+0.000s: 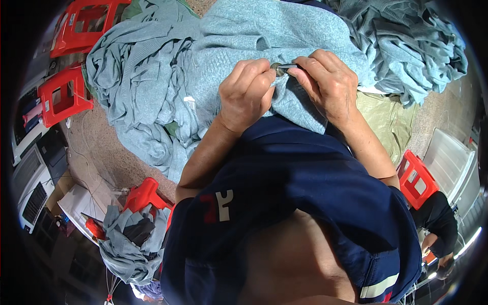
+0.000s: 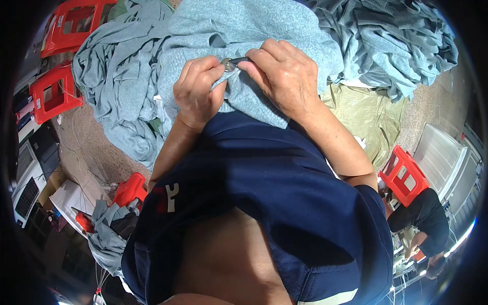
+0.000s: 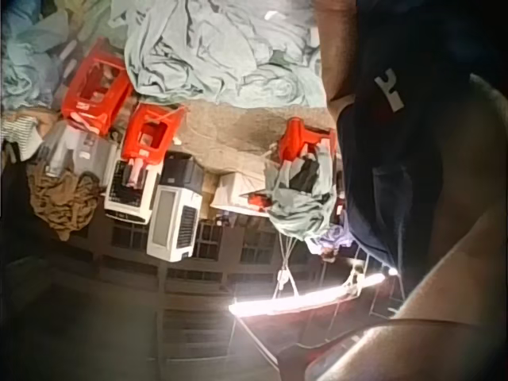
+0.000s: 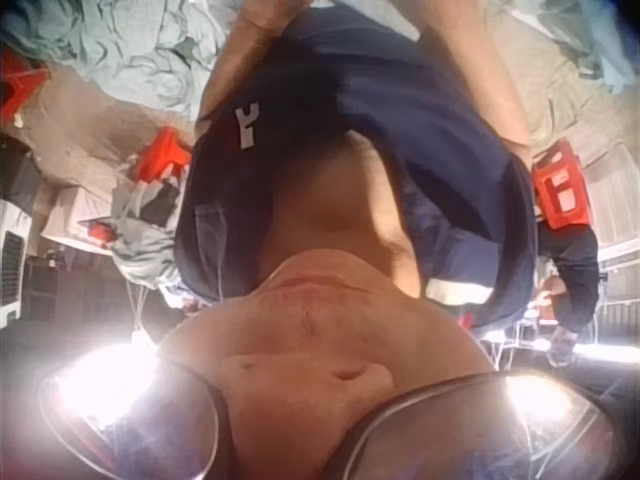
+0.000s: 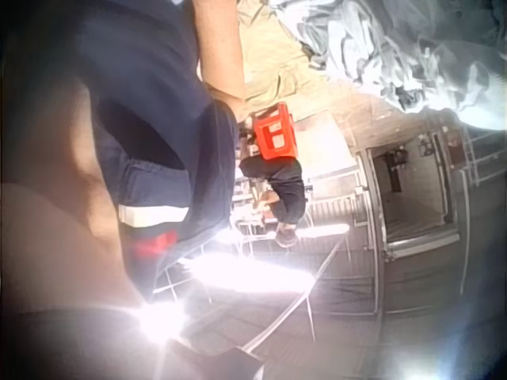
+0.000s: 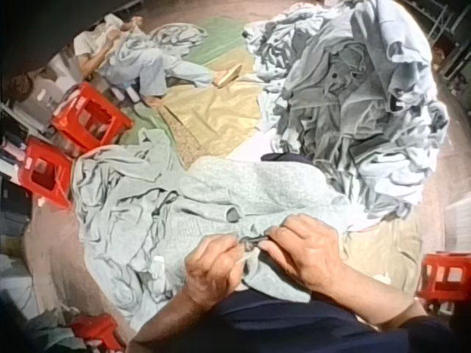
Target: Inspecting garments and adjusting buttons using a small tool.
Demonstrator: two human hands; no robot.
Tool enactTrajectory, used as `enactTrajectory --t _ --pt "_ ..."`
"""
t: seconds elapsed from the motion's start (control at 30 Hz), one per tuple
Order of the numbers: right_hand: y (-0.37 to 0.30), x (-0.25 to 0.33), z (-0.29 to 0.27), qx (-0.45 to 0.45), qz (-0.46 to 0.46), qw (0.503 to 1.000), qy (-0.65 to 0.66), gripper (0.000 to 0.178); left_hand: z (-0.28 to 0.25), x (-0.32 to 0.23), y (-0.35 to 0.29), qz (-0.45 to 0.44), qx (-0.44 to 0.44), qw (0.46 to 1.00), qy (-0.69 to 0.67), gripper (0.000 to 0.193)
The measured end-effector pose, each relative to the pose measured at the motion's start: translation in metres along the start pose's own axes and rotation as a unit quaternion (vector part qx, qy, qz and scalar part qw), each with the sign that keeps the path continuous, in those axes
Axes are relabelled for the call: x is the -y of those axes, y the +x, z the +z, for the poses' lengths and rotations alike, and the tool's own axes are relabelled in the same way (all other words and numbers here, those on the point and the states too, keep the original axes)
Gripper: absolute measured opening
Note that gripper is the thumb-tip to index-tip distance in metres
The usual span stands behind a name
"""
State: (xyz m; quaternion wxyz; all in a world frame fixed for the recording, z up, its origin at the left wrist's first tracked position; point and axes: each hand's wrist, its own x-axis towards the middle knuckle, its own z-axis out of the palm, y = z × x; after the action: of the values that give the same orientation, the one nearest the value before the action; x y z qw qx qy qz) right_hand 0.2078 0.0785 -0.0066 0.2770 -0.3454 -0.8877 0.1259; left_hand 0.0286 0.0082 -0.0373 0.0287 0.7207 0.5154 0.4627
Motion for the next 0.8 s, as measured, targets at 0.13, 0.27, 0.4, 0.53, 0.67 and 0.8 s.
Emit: enactTrajectory --t 0.13,0.27,0.4,0.53,0.67,0.8 --pt "0.0002 0.0004 0.0007 -0.002 0.001 1.0 0.015 0.02 0.001 0.0009 0.0 0.005 -0.005 1.0 0.001 0.031" --pt "0.0 0.0012 0.0008 0.007 0.013 1.0 0.027 0.02 0.0037 0.0026 -0.0016 0.012 -0.015 1.0 -0.001 0.031" --pt "-0.0006 0.0011 -0.0008 0.032 0.033 0.998 0.039 0.021 0.0049 0.003 -0.0024 0.014 -0.019 1.0 -0.001 0.031" --pt "-0.0012 0.0002 -0.0036 0.068 0.076 0.992 0.077 0.023 0.0045 0.0019 -0.0012 0.013 -0.008 1.0 0.004 0.031" --pt "-0.0003 -0.0002 -0.0049 0.074 0.084 0.99 0.084 0.023 0.0063 0.0039 -0.0043 0.025 -0.019 0.999 0.007 0.031" --pt "-0.0005 -0.0008 -0.0045 0.067 0.073 0.993 0.071 0.023 0.0056 0.0025 -0.0062 0.006 -0.007 1.0 0.004 0.036"
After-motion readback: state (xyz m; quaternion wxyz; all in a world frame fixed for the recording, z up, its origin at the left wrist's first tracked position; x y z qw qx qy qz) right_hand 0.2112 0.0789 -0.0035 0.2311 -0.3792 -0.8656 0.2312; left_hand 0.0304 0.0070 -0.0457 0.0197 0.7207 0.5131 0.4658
